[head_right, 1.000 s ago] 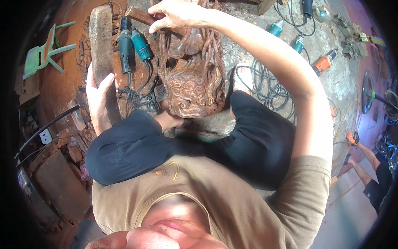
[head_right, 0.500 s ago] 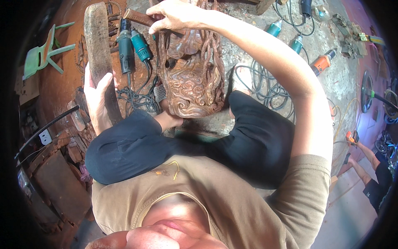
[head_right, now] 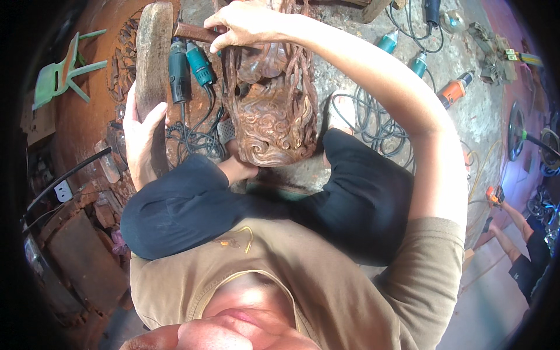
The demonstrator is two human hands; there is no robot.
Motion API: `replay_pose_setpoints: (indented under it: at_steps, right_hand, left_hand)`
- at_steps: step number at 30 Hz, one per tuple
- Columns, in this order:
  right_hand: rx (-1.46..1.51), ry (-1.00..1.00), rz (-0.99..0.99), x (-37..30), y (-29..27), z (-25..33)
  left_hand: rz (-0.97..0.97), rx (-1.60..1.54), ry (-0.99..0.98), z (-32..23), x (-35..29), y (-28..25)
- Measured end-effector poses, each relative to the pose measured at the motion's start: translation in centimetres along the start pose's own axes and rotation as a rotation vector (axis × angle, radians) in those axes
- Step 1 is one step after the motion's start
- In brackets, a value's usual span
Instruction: The person carves a large wooden sculpture using a chisel and mallet. They repeatedly strike the chisel to shape and refine the intricate details of the wood.
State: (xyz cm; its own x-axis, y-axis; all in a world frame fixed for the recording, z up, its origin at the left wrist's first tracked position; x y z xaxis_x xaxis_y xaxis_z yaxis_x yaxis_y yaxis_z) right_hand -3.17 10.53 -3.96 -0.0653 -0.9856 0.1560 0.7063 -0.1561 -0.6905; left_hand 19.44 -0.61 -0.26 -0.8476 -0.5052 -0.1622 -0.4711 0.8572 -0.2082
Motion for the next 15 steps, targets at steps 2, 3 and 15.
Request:
replay_pose_setpoints:
  at_steps: [2, 3, 15]
  right_hand:
    - [0.006, -0.009, -0.021, 0.0, -0.1, 0.0]
    - [0.008, -0.063, -0.091, 0.0, 0.0, -0.6]
    - [0.425, 0.166, -0.139, -1.8, -3.8, -1.5]
  left_hand:
    - [-0.052, -0.049, -0.012, -0.7, -0.7, -0.3]
    - [-0.059, -0.050, -0.010, -0.3, -0.8, -0.8]
    - [-0.137, -0.202, -0.090, 3.7, -0.7, -2.6]
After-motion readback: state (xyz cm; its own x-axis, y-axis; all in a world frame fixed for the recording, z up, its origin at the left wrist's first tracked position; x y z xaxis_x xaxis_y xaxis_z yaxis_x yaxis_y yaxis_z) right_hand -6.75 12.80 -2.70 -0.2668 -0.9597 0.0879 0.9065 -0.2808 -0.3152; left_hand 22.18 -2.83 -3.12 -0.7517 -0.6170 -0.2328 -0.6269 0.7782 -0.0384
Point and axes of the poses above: each hand's wrist, its own x-axis towards the middle knuckle, its own y-axis out of the palm, z = x × y, the point moved 7 cm from there along x, towards the middle knuckle, and after that the axes turned 6 degrees about z, right-handed, at the moved point
